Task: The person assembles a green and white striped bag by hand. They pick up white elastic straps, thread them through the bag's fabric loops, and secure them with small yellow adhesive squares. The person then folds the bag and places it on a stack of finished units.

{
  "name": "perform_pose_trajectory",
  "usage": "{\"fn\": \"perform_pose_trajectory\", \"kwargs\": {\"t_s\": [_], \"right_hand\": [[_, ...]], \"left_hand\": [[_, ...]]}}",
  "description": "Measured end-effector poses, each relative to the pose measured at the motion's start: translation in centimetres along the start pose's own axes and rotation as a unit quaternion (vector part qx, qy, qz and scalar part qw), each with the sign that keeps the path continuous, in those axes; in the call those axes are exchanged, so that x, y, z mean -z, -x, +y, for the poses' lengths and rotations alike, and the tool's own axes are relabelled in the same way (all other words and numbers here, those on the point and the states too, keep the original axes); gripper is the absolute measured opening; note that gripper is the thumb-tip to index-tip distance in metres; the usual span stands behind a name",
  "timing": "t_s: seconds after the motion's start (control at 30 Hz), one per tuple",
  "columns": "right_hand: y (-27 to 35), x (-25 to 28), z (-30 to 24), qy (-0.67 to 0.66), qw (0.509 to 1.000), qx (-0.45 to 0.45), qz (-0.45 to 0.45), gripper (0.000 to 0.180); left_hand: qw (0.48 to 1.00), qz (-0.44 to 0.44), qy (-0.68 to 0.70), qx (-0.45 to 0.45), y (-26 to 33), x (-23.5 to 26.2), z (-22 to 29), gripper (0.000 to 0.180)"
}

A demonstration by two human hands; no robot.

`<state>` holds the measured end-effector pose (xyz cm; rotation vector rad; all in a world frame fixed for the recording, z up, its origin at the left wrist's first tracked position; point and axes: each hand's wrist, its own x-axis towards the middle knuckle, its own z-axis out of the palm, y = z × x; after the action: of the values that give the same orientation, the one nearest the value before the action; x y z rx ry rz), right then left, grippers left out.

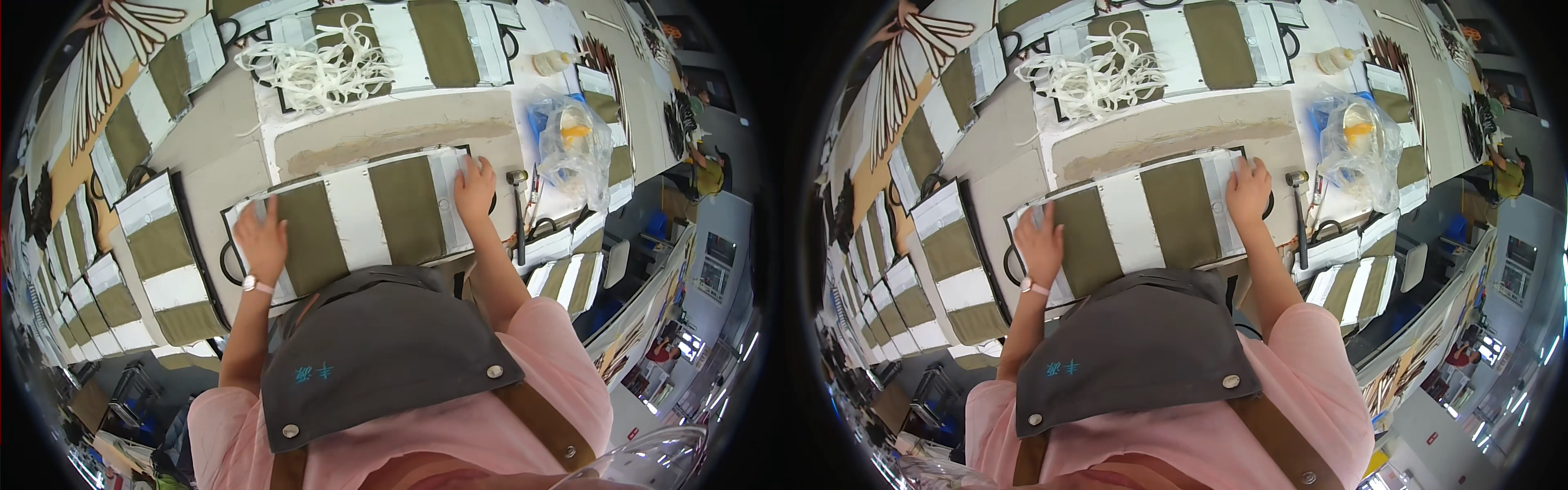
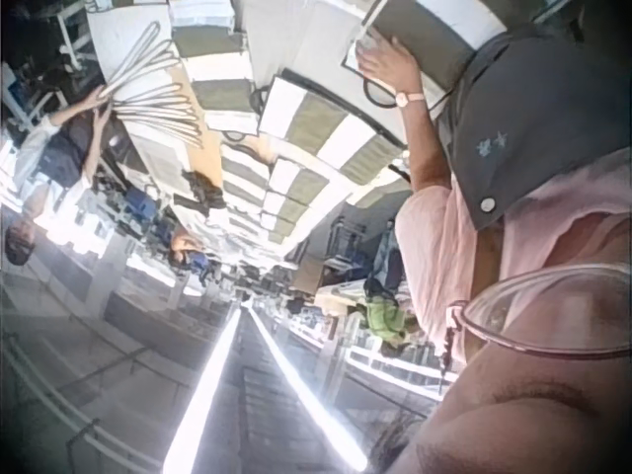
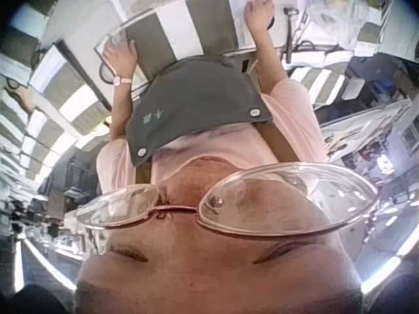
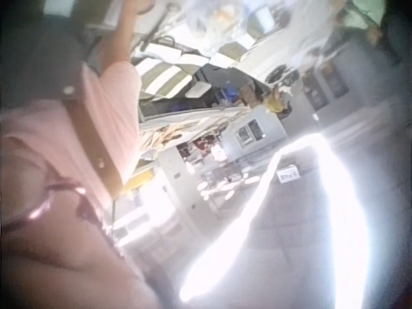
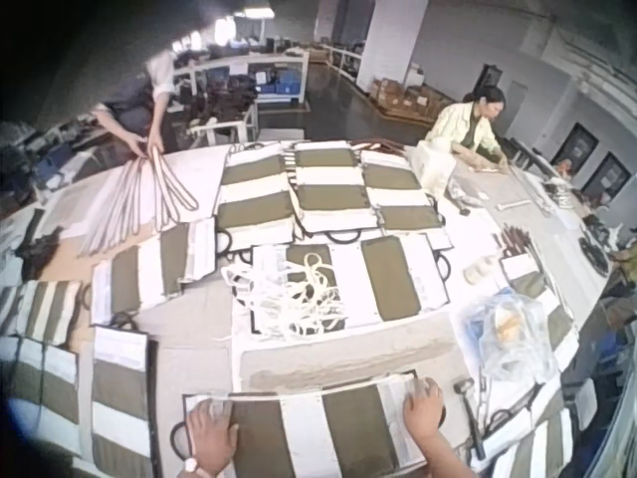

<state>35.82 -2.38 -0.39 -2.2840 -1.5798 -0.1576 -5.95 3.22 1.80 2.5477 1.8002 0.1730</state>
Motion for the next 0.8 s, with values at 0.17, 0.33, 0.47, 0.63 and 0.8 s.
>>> {"fn": "perform_pose_trajectory", "kwargs": {"t_s": [0.17,0.33,0.47,0.63,0.8], "right_hand": [[0.0,-1.1,3.3,-0.016,0.995,-0.089,-0.048,0.033],[-1.6,0.6,3.6,-0.013,0.984,-0.118,-0.136,0.04],[-2.2,3.0,1.7,0.008,0.981,-0.156,-0.118,0.052],[-1.3,-0.4,3.4,0.076,0.982,-0.127,-0.119,0.033],[-1.3,-1.4,-2.2,-0.03,0.989,0.145,0.01,0.029]], "left_hand": [[0.942,-0.002,0.25,0.225,4.9,-0.6,-8.3,0.045],[0.91,-0.034,0.306,0.278,3.3,0.9,-9.3,0.041],[0.888,-0.012,0.332,0.319,3.0,2.0,-9.8,0.04],[0.905,-0.002,0.325,0.276,2.7,0.0,-10.2,0.038],[0.958,0.02,0.205,0.201,3.2,-0.2,-9.9,0.031]]}}
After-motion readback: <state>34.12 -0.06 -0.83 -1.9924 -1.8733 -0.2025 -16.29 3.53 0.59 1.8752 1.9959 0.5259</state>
